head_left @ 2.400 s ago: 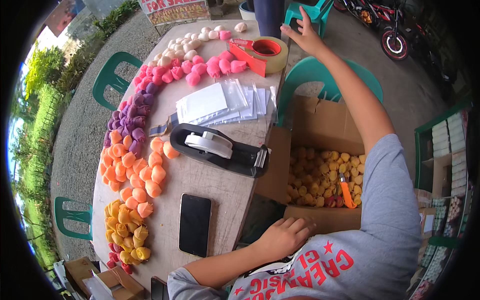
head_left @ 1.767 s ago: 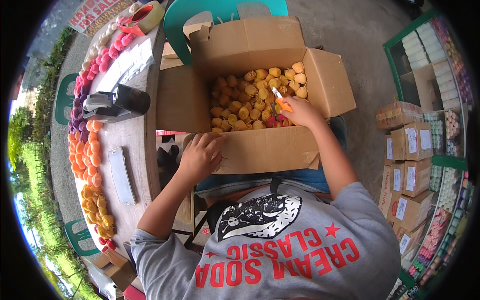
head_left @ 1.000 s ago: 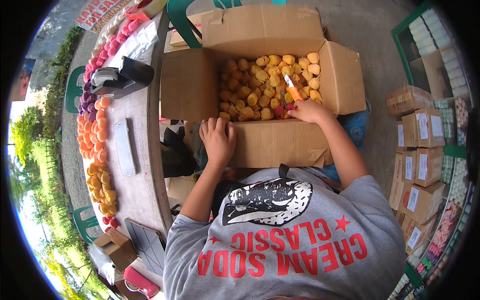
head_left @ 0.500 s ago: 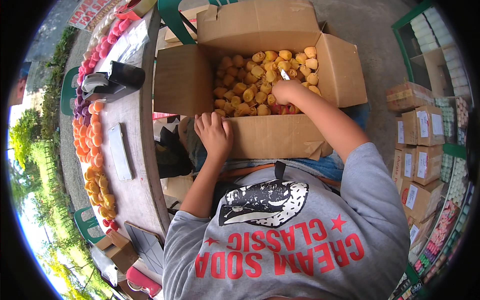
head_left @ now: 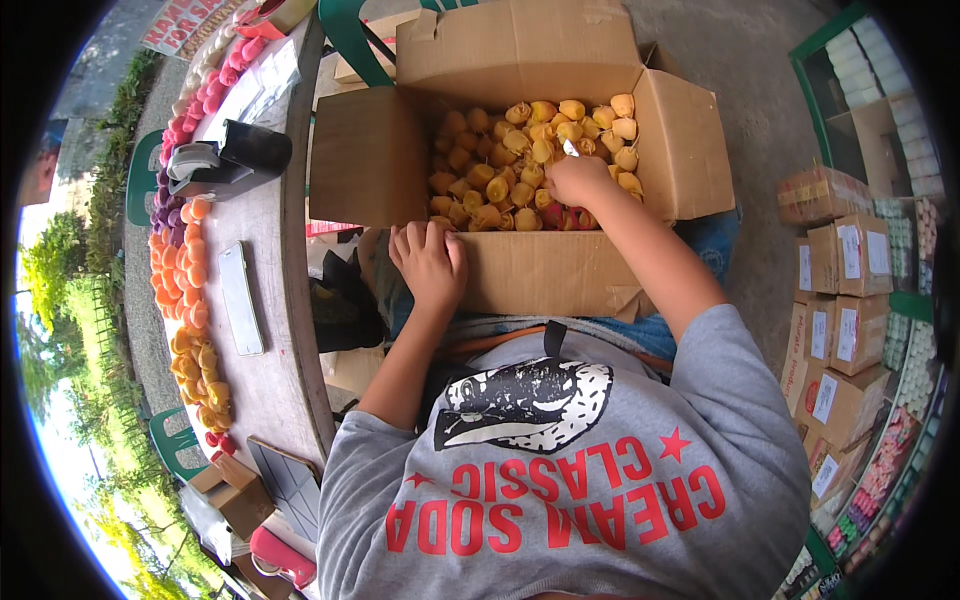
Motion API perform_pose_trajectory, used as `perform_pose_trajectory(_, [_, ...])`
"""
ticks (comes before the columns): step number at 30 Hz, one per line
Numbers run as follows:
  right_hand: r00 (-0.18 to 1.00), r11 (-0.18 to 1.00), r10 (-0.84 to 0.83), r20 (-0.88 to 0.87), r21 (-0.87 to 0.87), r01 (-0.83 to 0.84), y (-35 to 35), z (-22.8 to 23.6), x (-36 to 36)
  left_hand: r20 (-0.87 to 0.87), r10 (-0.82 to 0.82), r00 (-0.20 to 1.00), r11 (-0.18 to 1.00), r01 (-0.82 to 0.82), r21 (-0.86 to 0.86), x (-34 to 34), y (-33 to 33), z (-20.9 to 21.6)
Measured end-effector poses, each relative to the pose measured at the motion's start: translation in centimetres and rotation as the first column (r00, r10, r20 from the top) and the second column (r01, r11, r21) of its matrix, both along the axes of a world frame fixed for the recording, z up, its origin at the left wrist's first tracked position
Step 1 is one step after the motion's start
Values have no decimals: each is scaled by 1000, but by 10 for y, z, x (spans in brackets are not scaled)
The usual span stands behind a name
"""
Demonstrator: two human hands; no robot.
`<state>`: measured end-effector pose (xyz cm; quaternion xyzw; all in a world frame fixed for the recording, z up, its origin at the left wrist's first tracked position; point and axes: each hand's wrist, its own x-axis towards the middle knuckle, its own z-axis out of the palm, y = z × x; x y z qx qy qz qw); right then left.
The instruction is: The person trims small yellow decorative items from a cardboard box using pink scissors. They pick each item, snip off a small portion, and place the trimmed items on a nearby table. The person continues this process repeatedly throughout the clip.
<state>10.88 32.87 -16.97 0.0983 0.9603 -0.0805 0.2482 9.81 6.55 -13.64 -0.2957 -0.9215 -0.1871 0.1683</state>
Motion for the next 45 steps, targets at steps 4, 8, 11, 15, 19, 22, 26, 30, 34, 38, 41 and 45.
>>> perform_pose_trajectory(4, [989, 982, -142, 43, 135, 135, 10, 13, 0, 303, 23, 953, 968, 55, -245, -28, 16, 34])
perform_pose_trajectory(8, [957, 953, -247, 151, 218, 211, 24, 1, -5, 560, 82, 825, 875, 209, -437, -70, 48, 27])
perform_pose_trajectory(11, [949, 964, -234, 211, 180, 198, 27, 5, -5, 574, 102, 812, 821, 257, -510, -94, 82, -7])
perform_pose_trajectory(15, [950, 975, -219, 221, 94, 203, 32, 10, -1, 616, 188, 765, 683, 349, -642, -93, 110, -20])
perform_pose_trajectory(19, [977, 981, -193, 90, 10, 193, 35, 7, 1, 579, 4, 815, 689, 418, -593, -83, 99, -22])
perform_pose_trajectory(22, [970, 967, -237, -51, -109, 230, 37, 20, 5, 543, -143, 828, 784, 430, -449, -88, 87, -43])
perform_pose_trajectory(26, [906, 901, -394, -154, -261, 347, 44, 25, 5, 521, -194, 831, 840, 415, -349, -83, 95, -35])
perform_pose_trajectory(30, [785, 814, -549, -288, -398, 423, 43, 31, 3, 655, -248, 714, 945, 326, 2, -89, 100, -32])
perform_pose_trajectory(34, [692, 804, -547, -471, -526, 278, 44, 21, 1, 816, -573, 83, 755, -335, 564, -88, 106, -9])
perform_pose_trajectory(38, [622, 786, -503, -600, -617, 41, 42, 5, -8, 449, -884, -128, 388, -737, 554, -105, 109, 11])
perform_pose_trajectory(41, [630, 737, -502, -592, -675, -47, 38, -4, -13, 342, -936, -89, 277, -787, 552, -121, 116, -13])
perform_pose_trajectory(45, [622, 802, -469, -626, -597, 4, 31, 7, -3, 368, -930, 29, 153, -877, 456, -100, 124, -3])
